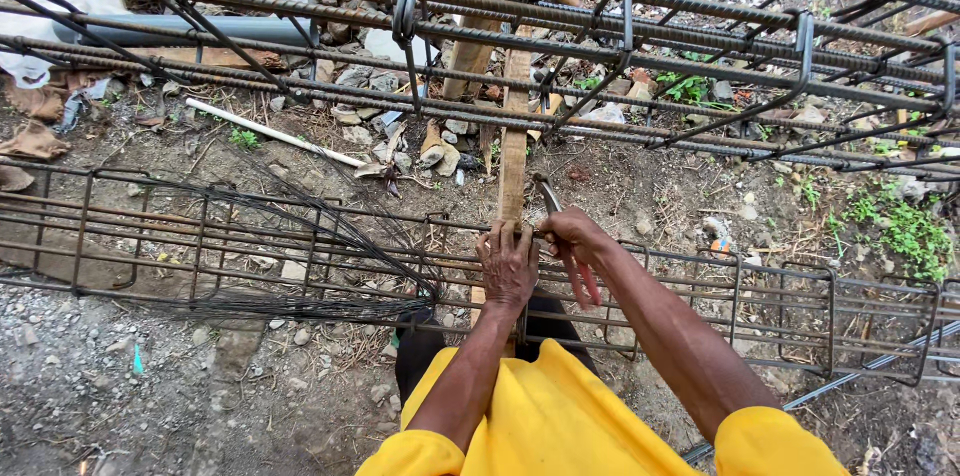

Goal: The person uses pliers to twist wire ties around the intersections of a steel rebar grid. They repeatedly wrap the wire and twist it to secure the rebar structure in place.

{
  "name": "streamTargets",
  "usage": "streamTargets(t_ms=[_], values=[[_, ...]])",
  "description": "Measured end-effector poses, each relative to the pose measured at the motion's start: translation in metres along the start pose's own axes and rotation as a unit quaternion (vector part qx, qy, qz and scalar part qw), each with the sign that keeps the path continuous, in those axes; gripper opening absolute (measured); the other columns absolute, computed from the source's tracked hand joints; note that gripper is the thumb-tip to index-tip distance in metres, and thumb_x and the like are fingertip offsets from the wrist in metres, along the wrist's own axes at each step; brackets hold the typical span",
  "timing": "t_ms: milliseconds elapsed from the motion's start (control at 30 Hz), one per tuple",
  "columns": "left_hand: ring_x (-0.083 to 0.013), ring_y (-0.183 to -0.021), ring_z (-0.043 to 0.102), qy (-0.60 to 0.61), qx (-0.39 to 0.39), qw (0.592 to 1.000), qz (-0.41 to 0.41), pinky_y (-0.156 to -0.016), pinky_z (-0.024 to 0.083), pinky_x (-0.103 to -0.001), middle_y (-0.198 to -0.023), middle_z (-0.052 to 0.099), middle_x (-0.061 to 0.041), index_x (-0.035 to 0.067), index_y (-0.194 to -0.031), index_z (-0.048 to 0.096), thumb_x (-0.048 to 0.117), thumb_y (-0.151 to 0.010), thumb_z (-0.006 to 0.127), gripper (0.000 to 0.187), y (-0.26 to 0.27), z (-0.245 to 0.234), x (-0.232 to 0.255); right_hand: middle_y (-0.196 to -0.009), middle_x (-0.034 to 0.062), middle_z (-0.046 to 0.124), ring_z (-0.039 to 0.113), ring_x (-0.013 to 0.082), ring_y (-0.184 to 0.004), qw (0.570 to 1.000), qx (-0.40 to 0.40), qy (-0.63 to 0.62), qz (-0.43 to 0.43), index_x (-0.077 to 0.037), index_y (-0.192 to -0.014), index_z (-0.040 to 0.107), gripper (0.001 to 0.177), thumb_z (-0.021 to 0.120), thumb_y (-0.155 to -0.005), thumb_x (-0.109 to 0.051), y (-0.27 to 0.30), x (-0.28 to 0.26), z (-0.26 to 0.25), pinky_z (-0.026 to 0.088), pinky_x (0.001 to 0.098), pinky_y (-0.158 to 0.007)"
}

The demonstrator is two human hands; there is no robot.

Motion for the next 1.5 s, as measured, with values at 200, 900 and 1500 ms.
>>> streamTargets(t_ms=[200, 900, 1500], values=[[-0.0289, -0.123, 0.054, -0.007, 0.015, 1.000, 0.017, -0.101, 0.037, -0.051, -0.118, 0.061, -0.009, 0.015, -0.106, 0.072, 0.027, -0.086, 0.071, 0.023, -0.001, 0.004, 0.002, -0.061, 0.0093, 0.059, 0.060, 0.0206, -0.048, 0.994, -0.034, 0.094, -0.053, 0.000, -0.087, 0.063, 0.029, 0.069, -0.092, -0.028, 0.023, -0.002, -0.005, 0.054, 0.0326, -0.043], [-0.0267, -0.123, 0.054, 0.042, 0.019, 0.999, -0.022, -0.099, 0.037, -0.049, -0.113, 0.062, -0.008, 0.015, -0.104, 0.076, 0.027, -0.082, 0.075, 0.025, 0.004, 0.007, -0.007, -0.116, 0.0086, 0.056, 0.058, 0.0228, -0.106, 0.356, -0.054, 0.910, -0.204, -0.027, -0.126, 0.053, 0.038, 0.040, -0.095, -0.009, 0.109, -0.061, -0.070, 0.047, 0.0424, -0.094], [-0.0283, -0.121, 0.056, 0.054, 0.032, 0.997, -0.034, -0.098, 0.038, -0.050, -0.112, 0.062, -0.008, 0.013, -0.103, 0.076, 0.023, -0.075, 0.079, 0.029, 0.006, 0.012, -0.010, -0.118, 0.0032, 0.059, 0.054, 0.0219, -0.111, 0.431, -0.001, 0.892, -0.140, -0.031, -0.115, 0.063, 0.033, 0.050, -0.087, -0.018, 0.113, -0.070, -0.038, 0.045, 0.0483, -0.094]])
Point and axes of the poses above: each hand's wrist, its own y-axis away from the middle knuckle, its own z-axis out of the palm, x = y × z, the point moved 2 cm from there along -y, towards the middle knuckle
